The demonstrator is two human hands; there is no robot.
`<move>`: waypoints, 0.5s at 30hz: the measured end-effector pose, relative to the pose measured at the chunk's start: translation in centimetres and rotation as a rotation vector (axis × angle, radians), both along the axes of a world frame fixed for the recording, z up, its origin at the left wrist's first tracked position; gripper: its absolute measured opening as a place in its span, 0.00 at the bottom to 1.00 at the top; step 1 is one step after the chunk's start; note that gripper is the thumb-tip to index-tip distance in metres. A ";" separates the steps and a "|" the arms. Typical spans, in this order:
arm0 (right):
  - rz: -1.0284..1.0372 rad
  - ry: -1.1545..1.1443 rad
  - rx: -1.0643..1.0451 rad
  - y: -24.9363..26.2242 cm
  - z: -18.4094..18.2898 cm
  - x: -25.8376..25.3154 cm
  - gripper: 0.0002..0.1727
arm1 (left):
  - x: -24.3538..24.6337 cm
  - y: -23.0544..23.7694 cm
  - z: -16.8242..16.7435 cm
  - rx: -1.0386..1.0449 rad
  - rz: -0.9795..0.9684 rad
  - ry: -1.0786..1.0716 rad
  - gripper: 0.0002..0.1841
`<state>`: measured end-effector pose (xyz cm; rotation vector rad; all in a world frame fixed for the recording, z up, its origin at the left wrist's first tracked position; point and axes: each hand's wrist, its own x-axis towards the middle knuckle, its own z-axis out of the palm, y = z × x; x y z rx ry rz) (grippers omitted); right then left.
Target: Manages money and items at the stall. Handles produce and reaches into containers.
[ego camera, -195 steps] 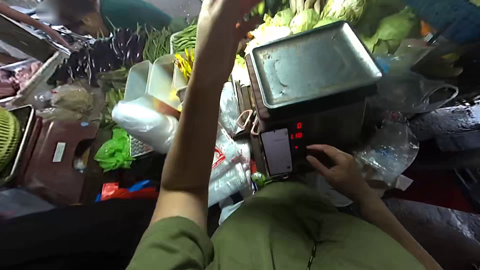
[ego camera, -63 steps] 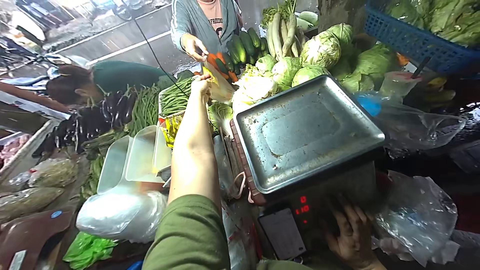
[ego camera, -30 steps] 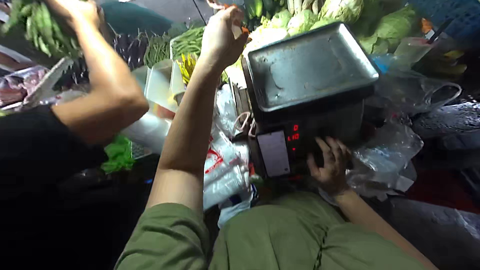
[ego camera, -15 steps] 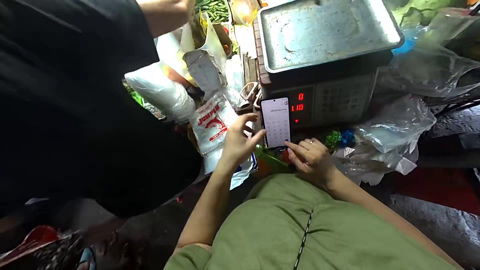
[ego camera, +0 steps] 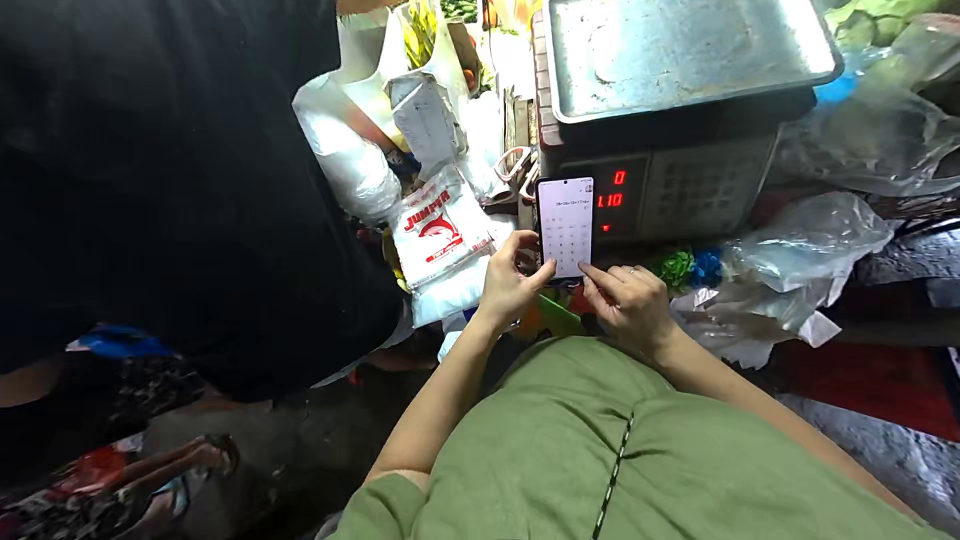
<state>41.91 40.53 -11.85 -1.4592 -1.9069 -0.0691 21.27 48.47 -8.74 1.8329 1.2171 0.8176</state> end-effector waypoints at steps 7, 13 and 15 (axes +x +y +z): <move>0.122 -0.042 -0.040 0.0 0.3 -1.0 0.19 | 0.4 -0.2 -0.9 -0.013 0.031 -0.113 0.18; 0.092 -0.025 -0.015 0.1 -0.4 -1.7 0.20 | -0.1 -2.1 -2.3 0.066 0.141 -0.171 0.20; -0.006 -0.012 -0.015 -0.3 -0.1 -1.7 0.20 | -0.6 -3.0 -3.0 0.080 0.179 -0.194 0.22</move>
